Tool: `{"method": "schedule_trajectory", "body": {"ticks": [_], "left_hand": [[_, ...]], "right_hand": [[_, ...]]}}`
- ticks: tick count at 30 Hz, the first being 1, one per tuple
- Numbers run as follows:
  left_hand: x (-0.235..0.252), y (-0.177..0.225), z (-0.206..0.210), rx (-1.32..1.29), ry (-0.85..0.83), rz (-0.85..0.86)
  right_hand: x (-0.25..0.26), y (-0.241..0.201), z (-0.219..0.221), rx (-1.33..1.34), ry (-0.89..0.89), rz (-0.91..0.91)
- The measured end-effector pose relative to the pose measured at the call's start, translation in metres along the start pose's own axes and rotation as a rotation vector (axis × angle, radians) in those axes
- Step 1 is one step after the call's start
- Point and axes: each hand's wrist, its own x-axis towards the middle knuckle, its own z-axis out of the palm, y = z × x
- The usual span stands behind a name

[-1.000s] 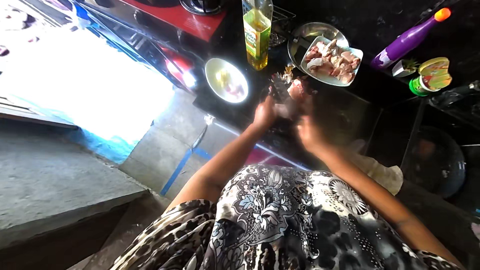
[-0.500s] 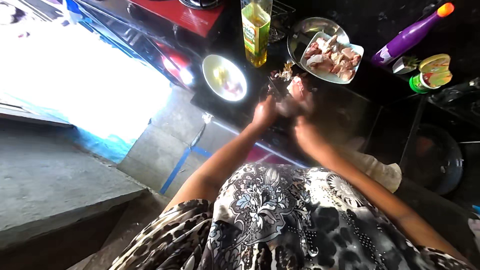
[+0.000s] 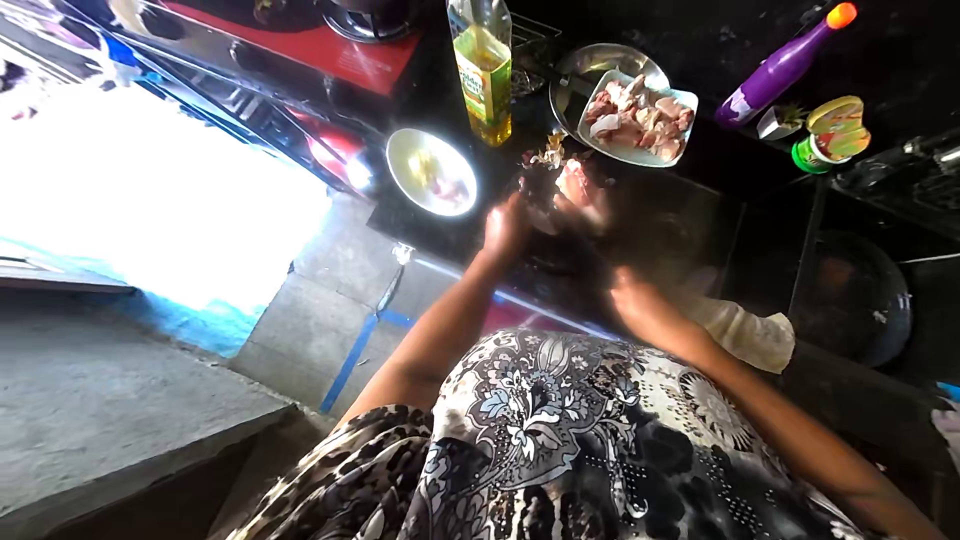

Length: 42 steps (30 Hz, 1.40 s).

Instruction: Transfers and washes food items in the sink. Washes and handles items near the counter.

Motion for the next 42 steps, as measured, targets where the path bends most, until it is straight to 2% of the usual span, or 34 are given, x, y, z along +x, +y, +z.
{"method": "schedule_trajectory", "body": {"ticks": [2, 4, 6, 8, 12, 15, 17, 18, 21, 25, 29, 35, 37, 39, 42], "left_hand": [[-0.006, 0.003, 0.001, 0.045, -0.067, 0.107], [-0.02, 0.007, 0.012, 0.128, -0.108, 0.314], [-0.033, 0.011, 0.026, 0.164, -0.033, 0.56], [-0.036, 0.013, 0.033, 0.136, 0.097, 0.665], [-0.033, 0.013, 0.023, 0.113, 0.164, 0.514], [-0.023, 0.003, 0.008, 0.046, 0.132, 0.191], [-0.009, -0.001, -0.023, 0.029, 0.126, -0.036], [-0.002, -0.001, -0.038, 0.022, 0.137, -0.066], [0.005, 0.017, -0.061, -0.007, 0.25, 0.031], [0.018, 0.057, -0.066, -0.12, 0.318, 0.038], [0.056, 0.091, -0.063, -0.151, 0.108, 0.047], [0.13, 0.137, -0.035, -0.344, 0.038, 0.113], [0.135, 0.146, -0.027, -0.245, -0.043, 0.105], [0.116, 0.143, -0.018, -0.025, -0.202, 0.257], [0.07, 0.117, -0.007, 0.269, -0.604, 0.697]], "right_hand": [[0.002, -0.004, -0.002, 0.014, -0.008, 0.004], [0.011, -0.009, 0.0, 0.064, 0.027, -0.003], [0.024, -0.015, 0.001, 0.112, 0.083, -0.03], [0.036, -0.019, 0.003, 0.152, 0.159, -0.073], [0.041, -0.012, 0.01, 0.167, 0.209, -0.109], [0.036, -0.006, 0.014, 0.145, 0.188, -0.114], [0.03, 0.001, 0.017, 0.151, 0.163, -0.096], [0.029, 0.005, 0.017, 0.168, 0.151, -0.095], [0.035, 0.019, 0.021, 0.284, 0.179, -0.152], [0.035, 0.025, 0.017, 0.475, 0.383, -0.238], [0.019, 0.048, 0.005, 0.521, 0.525, -0.185], [-0.008, 0.085, 0.007, 0.63, 0.49, 0.047], [-0.014, 0.094, 0.013, 0.641, 0.521, 0.079], [-0.019, 0.105, 0.022, 0.653, 0.545, 0.122], [-0.022, 0.111, 0.026, 0.704, 0.533, 0.182]]}}
